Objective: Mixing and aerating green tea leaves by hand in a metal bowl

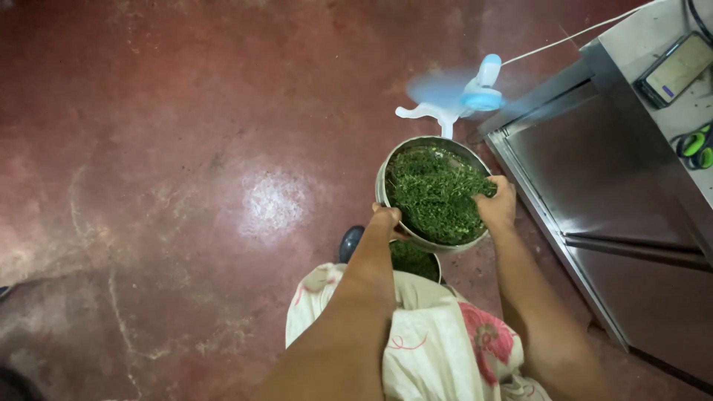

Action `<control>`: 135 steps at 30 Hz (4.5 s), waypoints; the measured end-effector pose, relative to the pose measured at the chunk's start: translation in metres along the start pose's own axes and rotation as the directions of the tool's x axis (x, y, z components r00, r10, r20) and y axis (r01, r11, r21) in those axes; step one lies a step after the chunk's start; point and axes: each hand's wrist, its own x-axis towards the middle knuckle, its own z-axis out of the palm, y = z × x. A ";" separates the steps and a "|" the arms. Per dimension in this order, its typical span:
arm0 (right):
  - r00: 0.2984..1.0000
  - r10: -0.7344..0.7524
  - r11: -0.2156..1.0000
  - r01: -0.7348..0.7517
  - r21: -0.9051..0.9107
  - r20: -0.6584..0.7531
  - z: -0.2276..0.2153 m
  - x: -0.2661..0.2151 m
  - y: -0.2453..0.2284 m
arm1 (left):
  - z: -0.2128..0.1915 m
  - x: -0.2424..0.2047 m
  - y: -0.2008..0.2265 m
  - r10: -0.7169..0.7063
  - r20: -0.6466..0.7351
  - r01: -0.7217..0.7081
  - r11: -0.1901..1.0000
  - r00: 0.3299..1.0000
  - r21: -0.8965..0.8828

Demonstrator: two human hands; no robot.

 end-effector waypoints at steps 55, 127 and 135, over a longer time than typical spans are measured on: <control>0.943 -0.293 0.954 0.300 0.024 -0.155 -0.013 -0.055 -0.062 | 0.001 -0.080 -0.003 0.273 0.119 -0.289 0.752 0.954 0.592; 0.782 0.585 0.699 -0.352 0.622 -0.215 0.084 -0.099 0.140 | 0.118 -0.252 0.051 0.259 0.922 -0.735 -0.557 0.287 0.385; 0.906 0.345 0.164 -0.316 0.935 0.245 0.063 -0.092 0.132 | 0.112 -0.326 0.047 0.268 0.960 -0.769 -0.629 -0.076 0.115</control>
